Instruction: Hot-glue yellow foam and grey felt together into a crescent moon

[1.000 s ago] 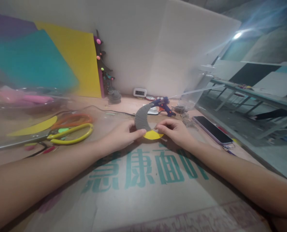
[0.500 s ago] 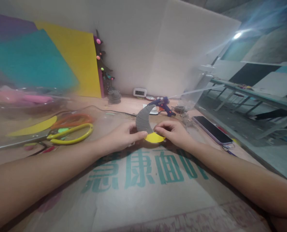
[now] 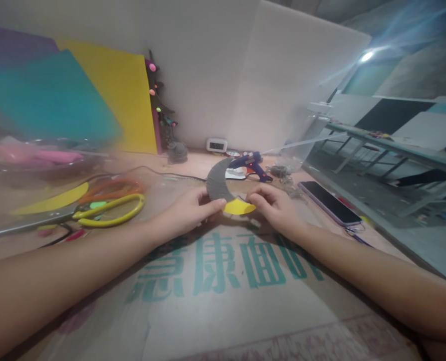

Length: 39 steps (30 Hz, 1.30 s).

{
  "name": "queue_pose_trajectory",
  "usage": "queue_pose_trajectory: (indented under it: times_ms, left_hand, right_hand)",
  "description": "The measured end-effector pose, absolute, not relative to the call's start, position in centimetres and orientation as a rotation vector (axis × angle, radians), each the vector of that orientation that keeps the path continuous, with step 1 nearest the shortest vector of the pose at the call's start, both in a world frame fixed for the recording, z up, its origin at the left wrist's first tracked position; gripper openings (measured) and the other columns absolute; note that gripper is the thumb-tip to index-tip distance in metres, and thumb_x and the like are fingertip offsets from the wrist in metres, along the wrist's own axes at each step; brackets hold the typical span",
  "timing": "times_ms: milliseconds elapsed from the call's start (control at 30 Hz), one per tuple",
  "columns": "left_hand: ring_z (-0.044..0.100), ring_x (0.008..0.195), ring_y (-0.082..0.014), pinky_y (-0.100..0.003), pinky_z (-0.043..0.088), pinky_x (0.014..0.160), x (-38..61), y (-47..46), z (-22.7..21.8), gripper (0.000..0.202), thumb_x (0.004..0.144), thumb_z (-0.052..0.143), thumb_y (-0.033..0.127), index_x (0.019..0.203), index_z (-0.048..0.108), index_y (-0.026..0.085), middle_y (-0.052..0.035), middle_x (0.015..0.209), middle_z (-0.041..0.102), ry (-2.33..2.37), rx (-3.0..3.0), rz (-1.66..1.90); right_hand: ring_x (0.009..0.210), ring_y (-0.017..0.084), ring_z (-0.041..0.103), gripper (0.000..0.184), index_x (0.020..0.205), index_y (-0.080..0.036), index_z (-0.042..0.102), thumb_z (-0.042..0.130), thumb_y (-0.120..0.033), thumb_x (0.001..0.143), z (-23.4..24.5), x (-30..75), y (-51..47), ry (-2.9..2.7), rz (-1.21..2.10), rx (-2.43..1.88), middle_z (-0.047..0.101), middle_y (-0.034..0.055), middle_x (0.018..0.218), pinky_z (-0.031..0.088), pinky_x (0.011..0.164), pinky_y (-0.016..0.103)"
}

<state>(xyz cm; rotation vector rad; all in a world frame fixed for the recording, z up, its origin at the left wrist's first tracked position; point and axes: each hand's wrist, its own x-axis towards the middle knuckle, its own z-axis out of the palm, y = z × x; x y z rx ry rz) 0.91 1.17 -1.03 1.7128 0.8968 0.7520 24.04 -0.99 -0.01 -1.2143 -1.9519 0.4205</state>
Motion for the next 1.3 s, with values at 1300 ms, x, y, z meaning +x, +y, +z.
queue_pose_trajectory:
  times_ms: [1300]
  left_hand:
    - [0.048,0.053,-0.0124,-0.023,0.035,0.048,0.9,1.5,-1.2,0.038,0.081,0.059,0.057,0.077,0.063,0.019,0.0026,0.061,0.055,1.138,1.622,1.046]
  right_hand:
    - [0.069,0.013,0.062,0.017,0.089,-0.020,0.070,0.057,-0.029,0.093,-0.9,23.8,-0.8,-2.242,0.210,-1.160,0.073,0.0018,0.082,0.045,0.067,0.025]
